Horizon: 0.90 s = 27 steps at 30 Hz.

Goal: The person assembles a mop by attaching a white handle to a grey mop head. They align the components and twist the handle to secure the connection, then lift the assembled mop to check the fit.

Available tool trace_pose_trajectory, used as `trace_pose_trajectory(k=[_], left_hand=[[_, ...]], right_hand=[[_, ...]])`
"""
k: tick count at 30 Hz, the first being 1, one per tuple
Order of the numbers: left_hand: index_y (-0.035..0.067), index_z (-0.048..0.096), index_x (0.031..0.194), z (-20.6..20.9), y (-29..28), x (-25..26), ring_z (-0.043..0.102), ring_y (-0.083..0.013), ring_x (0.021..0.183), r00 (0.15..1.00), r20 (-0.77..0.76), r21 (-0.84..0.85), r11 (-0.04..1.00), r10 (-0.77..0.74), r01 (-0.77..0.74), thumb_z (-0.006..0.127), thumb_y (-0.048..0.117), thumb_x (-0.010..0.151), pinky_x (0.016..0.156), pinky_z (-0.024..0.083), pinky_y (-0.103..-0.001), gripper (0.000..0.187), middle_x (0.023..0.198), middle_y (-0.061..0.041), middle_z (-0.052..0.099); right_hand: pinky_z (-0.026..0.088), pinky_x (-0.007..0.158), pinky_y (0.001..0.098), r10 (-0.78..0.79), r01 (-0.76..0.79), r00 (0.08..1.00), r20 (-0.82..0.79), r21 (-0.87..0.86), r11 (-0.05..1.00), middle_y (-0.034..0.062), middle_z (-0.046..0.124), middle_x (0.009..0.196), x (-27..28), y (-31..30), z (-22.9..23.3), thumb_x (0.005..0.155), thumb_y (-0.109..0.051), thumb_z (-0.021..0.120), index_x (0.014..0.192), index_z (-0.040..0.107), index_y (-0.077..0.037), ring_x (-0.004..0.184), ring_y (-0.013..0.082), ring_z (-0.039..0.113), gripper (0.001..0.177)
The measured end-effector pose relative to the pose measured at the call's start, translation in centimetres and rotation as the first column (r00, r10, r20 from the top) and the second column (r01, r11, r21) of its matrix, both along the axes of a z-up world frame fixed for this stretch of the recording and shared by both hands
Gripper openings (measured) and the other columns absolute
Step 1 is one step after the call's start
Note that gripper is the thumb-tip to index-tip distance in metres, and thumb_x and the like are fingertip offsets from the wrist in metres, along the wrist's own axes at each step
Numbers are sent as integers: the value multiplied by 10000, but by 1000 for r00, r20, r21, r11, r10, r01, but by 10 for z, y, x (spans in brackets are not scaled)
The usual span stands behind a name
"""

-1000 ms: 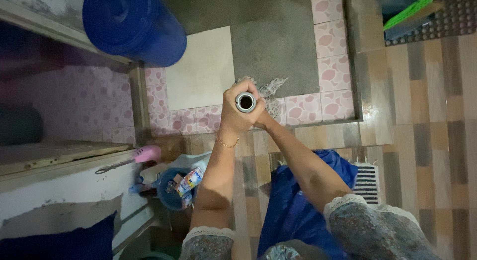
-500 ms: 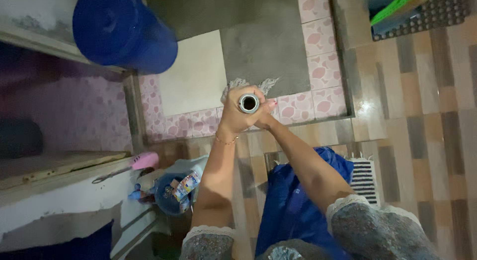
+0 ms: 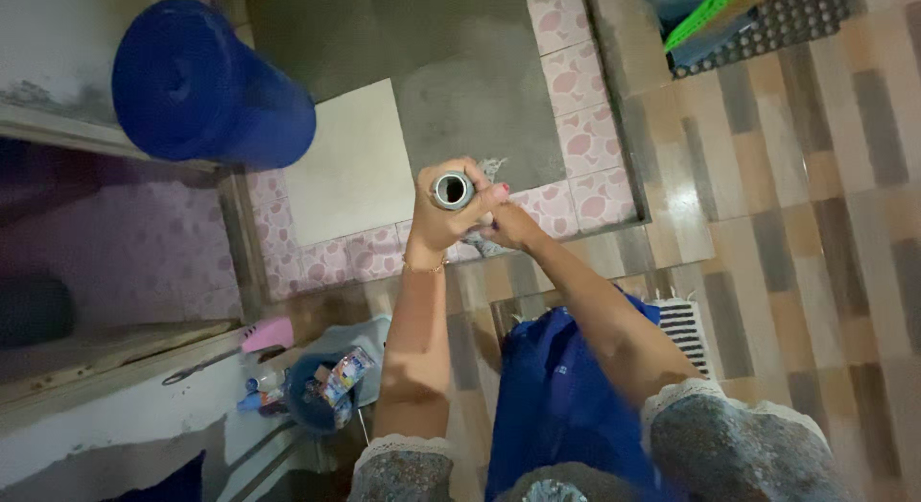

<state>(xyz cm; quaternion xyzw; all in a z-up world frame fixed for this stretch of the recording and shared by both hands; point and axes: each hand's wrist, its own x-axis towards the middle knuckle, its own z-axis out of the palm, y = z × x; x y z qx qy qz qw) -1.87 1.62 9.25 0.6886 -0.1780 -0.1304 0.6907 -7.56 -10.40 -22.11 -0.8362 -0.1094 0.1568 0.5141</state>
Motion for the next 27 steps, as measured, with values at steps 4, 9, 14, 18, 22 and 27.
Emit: trace_pose_trajectory(k=[4,9,14,18,22,27], left_hand=[[55,631,741,-3,-15,2,557,-36,625,999,36,-23,1000,3,-2,819,73,884,559,420,-221,237,675,18,626],[44,617,738,-8,-31,2,551,-42,660,1000,-28,-84,996,2,-4,809,47,880,588,432,-220,238,705,5,612],[33,635,754,-9,-46,-2,607,-64,700,1000,20,-89,996,14,-12,793,38,878,629,474,-230,201,746,-16,663],[37,639,729,-14,-58,0,588,-63,638,996,82,-116,993,37,-28,783,42,872,586,471,-233,202,714,-13,663],[36,624,744,-18,-59,-5,583,-85,692,998,34,-116,992,47,-43,779,25,876,631,458,-250,204,743,-33,655],[45,614,737,-26,-65,-4,578,-89,688,996,79,-138,990,50,-39,771,25,889,630,446,-255,219,740,-38,649]], right_hand=[[556,800,474,-15,9,999,-45,-133,991,199,722,978,-3,-25,16,783,-243,770,1186,628,-95,892,388,702,452],[551,838,491,-4,15,995,104,-99,995,193,730,1060,-2,-55,24,752,-225,775,1169,654,-114,972,414,691,448],[545,840,493,-15,20,999,28,-183,983,196,716,1081,-2,-81,42,739,-209,745,1232,629,-110,956,414,687,516],[541,849,491,13,-11,1000,5,-261,965,163,731,1065,3,-102,44,761,-247,758,1198,645,-140,968,386,697,464],[539,841,497,17,8,995,94,-257,966,155,723,1074,-2,-122,34,758,-267,771,1165,646,-130,977,387,692,447],[534,843,506,52,-45,999,6,-395,917,166,713,1040,3,-137,35,792,-315,772,1138,643,-109,971,394,688,423]])
